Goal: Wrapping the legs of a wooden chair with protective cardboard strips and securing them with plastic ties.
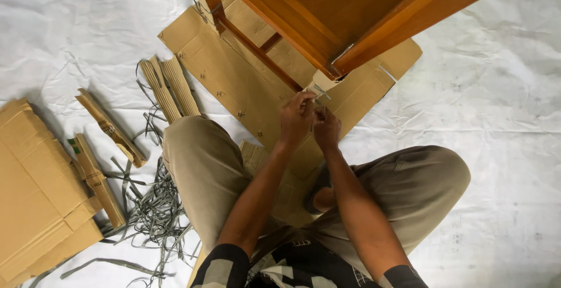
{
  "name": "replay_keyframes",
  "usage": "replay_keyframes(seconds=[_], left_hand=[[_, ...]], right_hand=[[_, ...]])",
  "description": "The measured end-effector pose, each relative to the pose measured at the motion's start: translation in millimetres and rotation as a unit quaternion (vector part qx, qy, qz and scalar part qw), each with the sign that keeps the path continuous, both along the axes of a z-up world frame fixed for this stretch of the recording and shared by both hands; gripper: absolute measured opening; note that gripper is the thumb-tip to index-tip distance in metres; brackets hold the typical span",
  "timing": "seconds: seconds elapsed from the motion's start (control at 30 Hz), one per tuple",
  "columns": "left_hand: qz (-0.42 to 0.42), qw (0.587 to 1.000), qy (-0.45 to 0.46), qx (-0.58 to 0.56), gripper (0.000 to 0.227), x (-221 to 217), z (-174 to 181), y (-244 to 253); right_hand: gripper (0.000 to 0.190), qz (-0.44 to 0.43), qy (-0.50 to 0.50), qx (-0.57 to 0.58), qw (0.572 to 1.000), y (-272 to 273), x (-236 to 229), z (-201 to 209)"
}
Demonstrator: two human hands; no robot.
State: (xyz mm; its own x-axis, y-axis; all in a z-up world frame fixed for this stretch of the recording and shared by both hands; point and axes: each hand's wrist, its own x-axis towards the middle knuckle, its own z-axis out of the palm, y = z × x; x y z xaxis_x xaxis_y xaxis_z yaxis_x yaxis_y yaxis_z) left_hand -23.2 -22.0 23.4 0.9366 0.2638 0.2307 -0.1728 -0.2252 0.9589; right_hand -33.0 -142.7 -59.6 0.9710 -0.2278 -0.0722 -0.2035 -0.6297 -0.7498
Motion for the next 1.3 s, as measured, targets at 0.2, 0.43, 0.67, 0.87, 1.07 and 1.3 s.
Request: replay_keyframes(seconds=[0.2,0.43,0.67,0.87,1.07,1.3], left_hand=[[-0.04,0.998,-0.032,0.018,0.02,2.1,-11.5,4.5],[-0.065,0.996,0.009,-0.06,0.026,2.4,-20.1,10.3],[-0.087,0.991,0.018,-0.099,0.026,-9.4,-31.1,20.9],[-0.166,0.982,0.012,0.085,0.027,-16.2,-53.6,21.8],[-0.243,0.96,0.061,0.126,0.046,-3.5,-51.7,26.1],[-0.247,0.952,0.089,0.159,0.05,4.5,-80.5,24.7]], right_hand=[[0.014,0.001,-0.034,-0.003,0.999,-4.5,-2.4,-7.8],[0.02,-0.023,-0.014,-0.043,0.999,-16.2,-7.3,-48.4],[0.028,-0.023,0.092,-0.037,0.995,-23.9,-18.0,-84.0],[0.024,-0.013,0.174,-0.042,0.984,-27.6,-11.7,-105.5],[0.026,-0.019,0.192,-0.027,0.981,-19.5,-18.2,-61.8],[0.028,0.007,0.213,-0.039,0.976,-27.7,-25.5,-68.0]])
